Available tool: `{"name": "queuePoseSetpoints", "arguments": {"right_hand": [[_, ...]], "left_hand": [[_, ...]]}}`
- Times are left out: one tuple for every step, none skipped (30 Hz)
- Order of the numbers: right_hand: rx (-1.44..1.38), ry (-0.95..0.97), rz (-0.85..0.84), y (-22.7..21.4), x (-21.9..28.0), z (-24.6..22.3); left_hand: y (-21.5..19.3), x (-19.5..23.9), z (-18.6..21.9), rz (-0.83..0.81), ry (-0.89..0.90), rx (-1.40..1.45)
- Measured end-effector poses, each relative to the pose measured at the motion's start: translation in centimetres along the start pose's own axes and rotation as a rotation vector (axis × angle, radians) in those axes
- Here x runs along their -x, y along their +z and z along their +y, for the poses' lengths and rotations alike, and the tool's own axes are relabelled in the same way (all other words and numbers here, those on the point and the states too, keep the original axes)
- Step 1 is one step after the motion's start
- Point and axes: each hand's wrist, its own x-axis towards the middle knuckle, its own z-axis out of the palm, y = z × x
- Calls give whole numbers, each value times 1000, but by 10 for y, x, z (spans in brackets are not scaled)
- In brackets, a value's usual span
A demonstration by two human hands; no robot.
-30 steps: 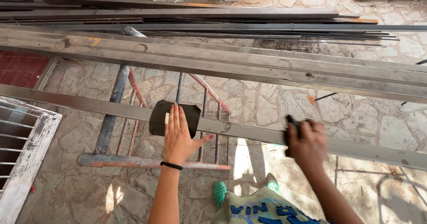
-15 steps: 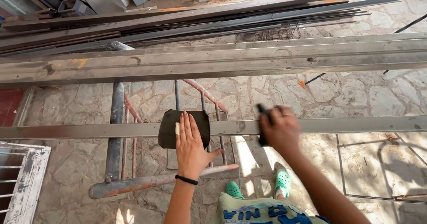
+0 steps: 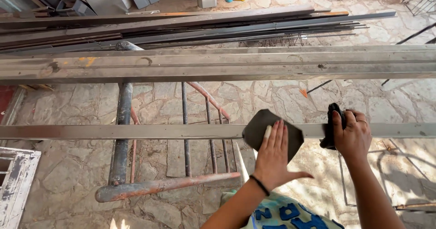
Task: Sanding and wiping a long metal beam to clean its surface and prepare it for use.
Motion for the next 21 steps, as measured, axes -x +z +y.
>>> {"name": "queuePoseSetpoints", "arguments": {"right_hand": [[-4,-11,5,-1,1,-1],[-3,5,3,0,1,-2],[-2,21,0,0,0,-1],[-6,25,0,2,-3,-2],[-7,18,17,5,-6,-3],[2,11,22,4,-3,1],[7,14,10,1,2,2],[-1,24,-5,0,0,0],[-10,35,-20,-1,-2,-3],[-8,31,-21,-4,0,-4],[-13,34,-44,-7,2,-5],[-22,37,-60,-9,-1,-8],[-25,33,-55,-10,-4,-10],[-37,44,-64,-12,-3,-11],[-48,56,-73,-13,-2,-11],[-53,52,-73,-11,-2,-9],[-39,52,-61,-10,-3,-8],[-27,57,-52,-7,0,-7],[-34,58,-55,-4,-2,-7],[-23,19,-7,-2,-1,-4],[-12,-19,41,0,1,-2]], "left_hand": [[-22,2,-23,8,-8,-5],[-43,3,-47,-335,-86,178],[-64,4,-70,-675,-169,365],[-53,9,-105,-678,-168,360],[-41,15,-140,-461,-297,172],[-28,27,-170,-250,-423,-4],[-22,14,-169,-263,-424,1],[-15,-2,-171,-331,-449,42],[-9,-19,-173,-398,-473,83],[-17,-27,-135,-398,-477,85],[-26,-35,-96,-522,-266,-112],[-35,-48,-60,-634,-51,-313],[-29,-33,-46,-629,-55,-316],[-24,-14,-30,-278,-67,-237],[-18,4,-14,72,-89,-157],[-19,10,-38,73,-92,-163],[-22,16,-61,62,-163,-199],[-25,25,-85,47,-229,-236],[-19,11,-102,44,-228,-244],[-13,1,-116,-124,-338,-94],[-6,-9,-129,-289,-454,55]]}}
